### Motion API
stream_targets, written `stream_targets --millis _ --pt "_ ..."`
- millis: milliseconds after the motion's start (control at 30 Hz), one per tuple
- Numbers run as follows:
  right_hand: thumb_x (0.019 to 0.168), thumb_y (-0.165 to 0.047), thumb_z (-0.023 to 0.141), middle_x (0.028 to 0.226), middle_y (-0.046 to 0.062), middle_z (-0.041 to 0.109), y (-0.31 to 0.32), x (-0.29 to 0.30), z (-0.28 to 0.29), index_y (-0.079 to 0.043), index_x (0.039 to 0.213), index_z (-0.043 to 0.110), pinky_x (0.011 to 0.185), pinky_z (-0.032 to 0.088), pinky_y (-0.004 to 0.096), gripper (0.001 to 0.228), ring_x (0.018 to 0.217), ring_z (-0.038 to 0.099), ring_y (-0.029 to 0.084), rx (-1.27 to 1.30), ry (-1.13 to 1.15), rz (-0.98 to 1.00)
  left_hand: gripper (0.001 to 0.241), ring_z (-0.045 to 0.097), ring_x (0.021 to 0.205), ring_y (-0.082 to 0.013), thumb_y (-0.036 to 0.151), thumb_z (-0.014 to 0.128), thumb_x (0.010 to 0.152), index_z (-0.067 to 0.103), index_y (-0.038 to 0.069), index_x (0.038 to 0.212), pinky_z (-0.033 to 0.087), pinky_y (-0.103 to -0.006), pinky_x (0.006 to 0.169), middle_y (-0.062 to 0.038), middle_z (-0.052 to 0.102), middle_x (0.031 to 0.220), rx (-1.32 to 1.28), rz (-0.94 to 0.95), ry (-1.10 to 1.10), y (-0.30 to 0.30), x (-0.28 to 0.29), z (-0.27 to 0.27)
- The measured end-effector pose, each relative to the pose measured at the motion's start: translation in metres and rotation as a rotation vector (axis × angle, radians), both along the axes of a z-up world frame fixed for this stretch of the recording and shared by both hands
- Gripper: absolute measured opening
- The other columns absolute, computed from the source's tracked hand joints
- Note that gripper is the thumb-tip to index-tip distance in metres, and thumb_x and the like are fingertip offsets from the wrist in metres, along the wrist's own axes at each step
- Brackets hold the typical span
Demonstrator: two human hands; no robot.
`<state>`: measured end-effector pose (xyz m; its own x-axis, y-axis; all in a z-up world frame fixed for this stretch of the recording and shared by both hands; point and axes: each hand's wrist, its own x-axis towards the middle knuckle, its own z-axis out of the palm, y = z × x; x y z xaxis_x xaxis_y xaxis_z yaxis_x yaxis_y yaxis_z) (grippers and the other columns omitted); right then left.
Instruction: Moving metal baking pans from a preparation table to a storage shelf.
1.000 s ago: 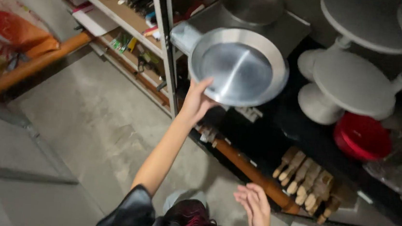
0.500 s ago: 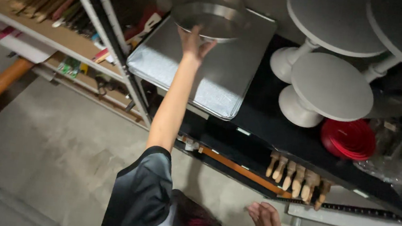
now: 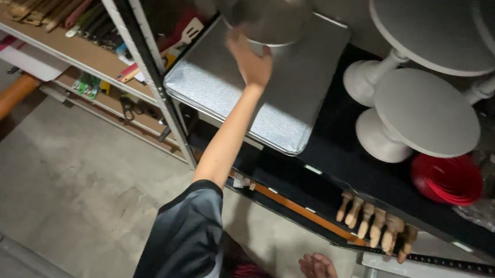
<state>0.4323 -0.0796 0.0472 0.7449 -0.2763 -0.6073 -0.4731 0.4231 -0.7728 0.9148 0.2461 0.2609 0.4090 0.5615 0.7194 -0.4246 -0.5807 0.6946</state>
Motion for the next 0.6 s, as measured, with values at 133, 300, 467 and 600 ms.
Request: stream_targets --millis 133,300,467,600 --pt "0.103 -0.02 0.053 0.116 0.02 0.07 0.016 0.019 0.032 0.0 0.126 0.059 0.098 0.053 0.05 0.031 0.11 0.069 0.037 -0.04 -0.061 0.048 0.077 0.022 0.155 -0.0482 0.013 0.074 0.08 0.042 0.009 0.149 0.025 -0.0596 0.126 -0.022 0.032 0.156 0.388 -0.068 0.379 0.012 0.015 -0.025" --pt "0.103 -0.019 0.053 0.114 0.019 0.072 0.037 0.034 0.075 0.0 0.124 0.06 0.098 0.055 0.047 0.03 0.108 0.071 0.033 -0.128 -0.019 0.094 0.083 0.011 0.153 -0.0474 0.017 0.072 0.083 0.034 0.007 0.156 0.014 -0.0767 0.116 -0.019 0.019 0.166 0.475 -0.17 0.694 0.008 -0.016 -0.009" --pt "0.101 -0.017 0.054 0.112 0.018 0.073 0.046 0.018 0.053 0.0 0.123 0.061 0.093 0.056 0.045 0.029 0.104 0.072 0.031 -0.056 -0.083 0.075 0.07 0.014 0.155 -0.0477 0.012 0.071 0.083 0.048 0.008 0.149 0.021 -0.0635 0.122 -0.023 0.021 0.166 0.358 -0.478 0.351 -0.04 -0.113 0.025" --pt "0.099 -0.013 0.054 0.109 0.017 0.075 0.057 -0.002 0.05 0.001 0.121 0.062 0.087 0.058 0.04 0.027 0.099 0.074 0.029 -0.034 -0.195 0.034 0.035 0.036 0.153 -0.0453 0.003 0.064 0.096 0.064 0.002 0.131 0.03 -0.0497 0.128 -0.024 0.039 0.161 0.144 -0.776 0.074 -0.099 -0.203 0.04"
